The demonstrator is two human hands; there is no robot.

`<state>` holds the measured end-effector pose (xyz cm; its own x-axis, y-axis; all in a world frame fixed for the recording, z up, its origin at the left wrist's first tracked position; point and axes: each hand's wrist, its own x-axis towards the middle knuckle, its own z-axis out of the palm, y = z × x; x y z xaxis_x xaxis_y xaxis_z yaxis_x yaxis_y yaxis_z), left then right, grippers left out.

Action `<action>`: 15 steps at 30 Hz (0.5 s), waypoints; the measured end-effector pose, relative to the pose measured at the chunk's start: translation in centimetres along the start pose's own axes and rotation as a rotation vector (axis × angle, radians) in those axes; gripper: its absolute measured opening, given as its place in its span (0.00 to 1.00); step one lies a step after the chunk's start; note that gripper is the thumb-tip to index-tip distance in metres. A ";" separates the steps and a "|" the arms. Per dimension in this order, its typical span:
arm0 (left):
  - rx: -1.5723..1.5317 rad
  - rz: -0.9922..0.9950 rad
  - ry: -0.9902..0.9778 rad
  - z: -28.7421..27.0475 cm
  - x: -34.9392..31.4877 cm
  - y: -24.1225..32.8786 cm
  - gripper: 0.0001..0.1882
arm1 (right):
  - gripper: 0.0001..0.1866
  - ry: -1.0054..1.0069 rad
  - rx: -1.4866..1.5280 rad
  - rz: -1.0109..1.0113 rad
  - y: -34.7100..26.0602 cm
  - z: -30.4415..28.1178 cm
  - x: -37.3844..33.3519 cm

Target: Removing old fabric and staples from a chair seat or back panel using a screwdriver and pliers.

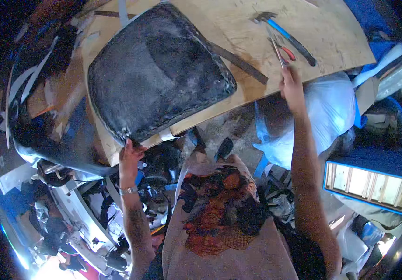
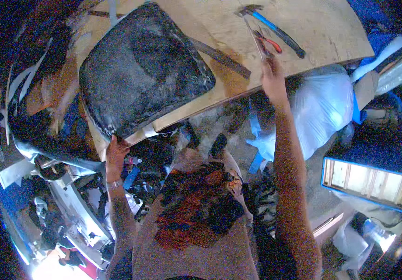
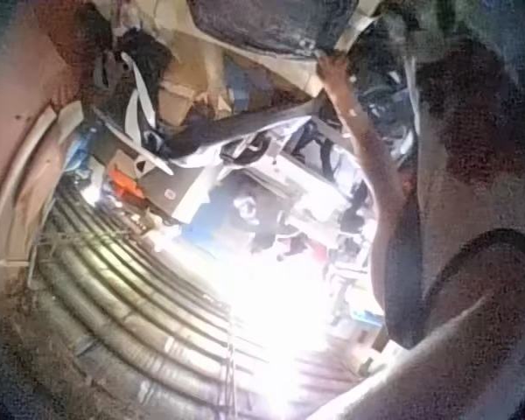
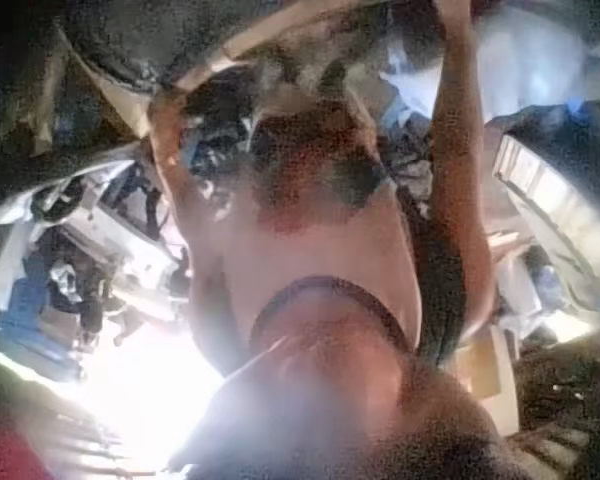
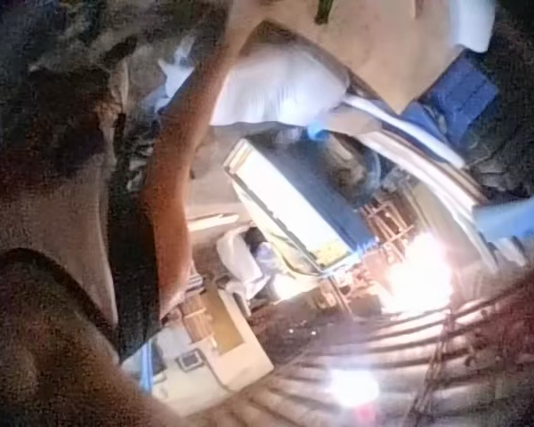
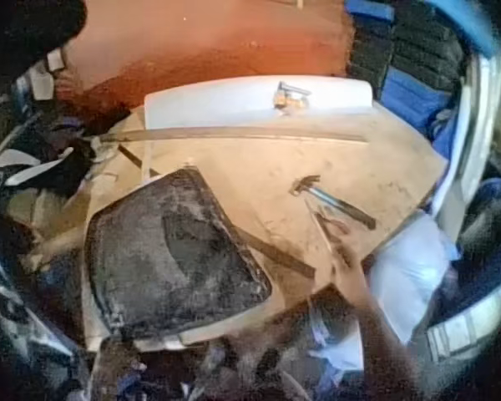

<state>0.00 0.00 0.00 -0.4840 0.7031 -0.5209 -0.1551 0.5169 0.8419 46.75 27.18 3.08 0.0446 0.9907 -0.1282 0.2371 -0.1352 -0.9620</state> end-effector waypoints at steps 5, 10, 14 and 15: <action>0.685 -0.375 -0.379 2.1 -5.1 8.7 0.28 | 0.08 -0.115 0.334 0.448 6.8 -4.0 -15.7; 1.006 0.607 -0.187 7.8 2.7 14.1 0.15 | 0.10 -0.086 0.046 0.166 4.5 -2.8 -18.0; 0.924 0.943 0.042 14.4 13.3 21.2 0.17 | 0.21 -0.120 -0.310 -0.060 0.1 0.7 -15.4; 0.979 1.099 0.052 15.0 17.3 21.8 0.21 | 0.21 -0.130 -0.395 -0.200 -0.6 1.5 -15.0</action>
<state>1.15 30.75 7.20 -0.0034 0.9452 0.3264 0.9241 -0.1218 0.3624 44.50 12.40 5.21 -0.1555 0.9878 -0.0030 0.5811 0.0890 -0.8089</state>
